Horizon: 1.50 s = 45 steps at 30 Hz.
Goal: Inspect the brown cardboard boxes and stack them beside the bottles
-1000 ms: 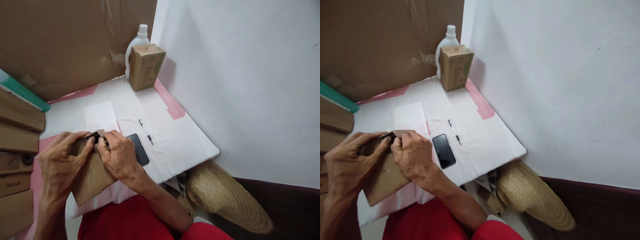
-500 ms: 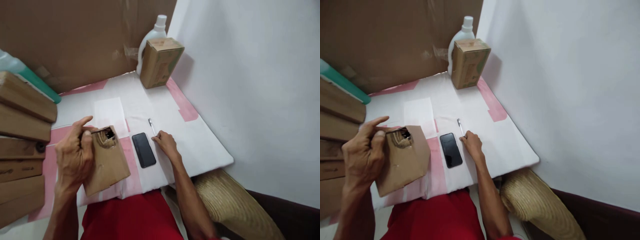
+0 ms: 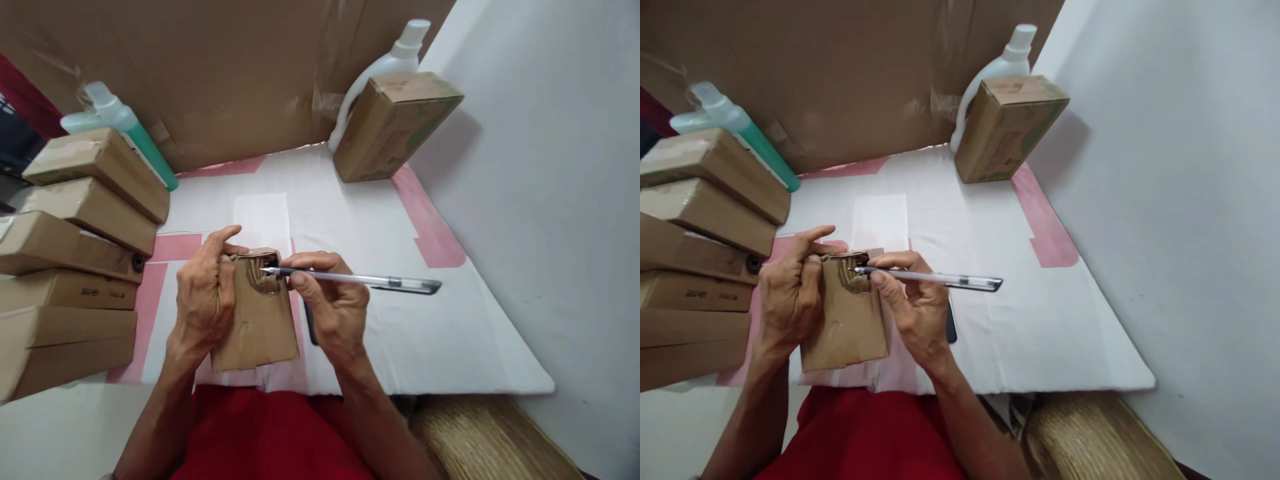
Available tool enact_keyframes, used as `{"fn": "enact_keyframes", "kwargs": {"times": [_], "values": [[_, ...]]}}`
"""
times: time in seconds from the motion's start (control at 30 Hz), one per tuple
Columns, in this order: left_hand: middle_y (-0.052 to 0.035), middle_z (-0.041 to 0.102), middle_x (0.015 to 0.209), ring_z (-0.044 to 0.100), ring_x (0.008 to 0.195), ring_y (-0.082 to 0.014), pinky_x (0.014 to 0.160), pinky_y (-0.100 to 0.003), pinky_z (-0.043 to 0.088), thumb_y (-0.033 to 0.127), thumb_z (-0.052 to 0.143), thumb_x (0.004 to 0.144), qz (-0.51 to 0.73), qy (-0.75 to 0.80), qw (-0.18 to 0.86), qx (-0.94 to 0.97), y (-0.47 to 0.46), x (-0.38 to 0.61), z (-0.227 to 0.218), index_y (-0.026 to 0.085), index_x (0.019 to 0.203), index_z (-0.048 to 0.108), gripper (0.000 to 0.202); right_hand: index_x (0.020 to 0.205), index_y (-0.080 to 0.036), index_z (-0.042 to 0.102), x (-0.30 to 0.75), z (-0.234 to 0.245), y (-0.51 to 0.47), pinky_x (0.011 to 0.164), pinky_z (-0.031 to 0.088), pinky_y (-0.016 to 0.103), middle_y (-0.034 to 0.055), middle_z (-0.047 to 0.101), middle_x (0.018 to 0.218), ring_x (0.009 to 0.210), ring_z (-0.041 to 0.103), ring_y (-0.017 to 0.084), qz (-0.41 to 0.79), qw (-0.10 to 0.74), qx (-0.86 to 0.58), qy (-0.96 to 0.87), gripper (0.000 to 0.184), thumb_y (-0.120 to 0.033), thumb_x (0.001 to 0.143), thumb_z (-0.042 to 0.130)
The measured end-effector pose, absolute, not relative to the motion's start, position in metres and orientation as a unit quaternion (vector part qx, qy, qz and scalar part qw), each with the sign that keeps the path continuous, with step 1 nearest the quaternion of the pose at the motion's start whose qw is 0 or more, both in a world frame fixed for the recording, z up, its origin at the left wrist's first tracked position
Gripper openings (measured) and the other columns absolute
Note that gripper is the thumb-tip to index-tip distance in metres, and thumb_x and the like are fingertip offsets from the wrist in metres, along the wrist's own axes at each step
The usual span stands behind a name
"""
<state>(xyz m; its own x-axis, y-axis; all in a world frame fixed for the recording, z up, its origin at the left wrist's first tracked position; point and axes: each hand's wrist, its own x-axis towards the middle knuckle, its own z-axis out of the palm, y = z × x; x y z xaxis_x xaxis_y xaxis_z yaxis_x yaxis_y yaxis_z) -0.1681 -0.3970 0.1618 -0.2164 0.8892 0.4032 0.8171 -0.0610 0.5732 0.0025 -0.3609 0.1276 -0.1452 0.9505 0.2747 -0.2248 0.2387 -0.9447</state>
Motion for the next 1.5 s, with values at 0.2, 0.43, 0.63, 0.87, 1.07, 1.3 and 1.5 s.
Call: {"fn": "enact_keyframes", "kwargs": {"times": [0.2,0.43,0.63,0.87,1.07,1.3,1.5], "values": [[-0.0028,0.079,0.107,0.075,0.093,-0.0180,0.093,-0.033,0.057,0.014,0.039,0.097,0.356,0.680,0.029,0.640,-0.401,-0.165,0.162,0.019,0.132,0.062,0.042,0.100,-0.028,0.072,-0.007,0.129,-0.365,0.092,0.059,0.040,0.0008,0.073,0.099,0.099,0.070,0.020,0.453,0.567,-0.336,-0.600,0.005,-0.025,0.097,0.069],[-0.0027,0.079,0.109,0.075,0.096,-0.0190,0.095,-0.034,0.057,0.015,0.040,0.095,0.348,0.679,0.017,0.646,-0.405,-0.162,0.159,0.020,0.133,0.062,0.044,0.098,-0.029,0.070,0.000,0.132,-0.363,0.088,0.055,0.043,-0.0001,0.073,0.095,0.092,0.068,0.021,0.378,0.540,-0.334,-0.674,0.006,-0.024,0.098,0.067],[-0.0030,0.079,0.107,0.075,0.094,-0.0186,0.094,-0.033,0.057,0.014,0.041,0.095,0.351,0.681,0.015,0.642,-0.404,-0.162,0.159,0.018,0.132,0.063,0.043,0.095,-0.028,0.068,0.008,0.137,-0.365,0.085,0.052,0.041,-0.0005,0.071,0.091,0.092,0.064,0.020,0.373,0.512,-0.319,-0.705,0.009,-0.019,0.097,0.066],[-0.0033,0.079,0.105,0.075,0.091,-0.0181,0.091,-0.032,0.056,0.014,0.040,0.095,0.355,0.677,0.008,0.644,-0.404,-0.160,0.160,0.016,0.130,0.064,0.042,0.093,-0.028,0.067,0.022,0.139,-0.370,0.085,0.054,0.042,-0.0003,0.071,0.088,0.090,0.064,0.021,0.376,0.487,-0.316,-0.722,0.011,-0.018,0.096,0.064],[-0.0042,0.079,0.106,0.075,0.093,-0.0177,0.091,-0.031,0.056,0.014,0.041,0.096,0.357,0.675,0.006,0.646,-0.404,-0.159,0.159,0.015,0.130,0.064,0.042,0.090,-0.026,0.066,0.037,0.143,-0.377,0.078,0.054,0.037,0.0005,0.068,0.086,0.085,0.066,0.019,0.378,0.492,-0.347,-0.703,0.010,-0.018,0.095,0.064],[-0.0043,0.079,0.106,0.075,0.094,-0.0180,0.092,-0.032,0.056,0.012,0.041,0.095,0.363,0.672,0.007,0.645,-0.405,-0.160,0.161,0.014,0.130,0.065,0.043,0.088,-0.022,0.060,0.066,0.117,-0.341,0.054,0.044,0.026,-0.0011,0.072,0.083,0.059,0.060,0.012,0.371,0.513,-0.497,-0.593,0.017,-0.033,0.096,0.069],[-0.0034,0.080,0.108,0.075,0.097,-0.0194,0.091,-0.032,0.056,0.013,0.042,0.095,0.351,0.676,-0.008,0.648,-0.407,-0.166,0.161,0.020,0.131,0.066,0.043,0.091,-0.019,0.063,0.092,0.037,-0.301,0.070,0.038,0.030,0.0051,0.072,0.086,0.080,0.064,0.020,0.193,0.120,-0.687,-0.691,0.012,-0.026,0.101,0.062]]}}
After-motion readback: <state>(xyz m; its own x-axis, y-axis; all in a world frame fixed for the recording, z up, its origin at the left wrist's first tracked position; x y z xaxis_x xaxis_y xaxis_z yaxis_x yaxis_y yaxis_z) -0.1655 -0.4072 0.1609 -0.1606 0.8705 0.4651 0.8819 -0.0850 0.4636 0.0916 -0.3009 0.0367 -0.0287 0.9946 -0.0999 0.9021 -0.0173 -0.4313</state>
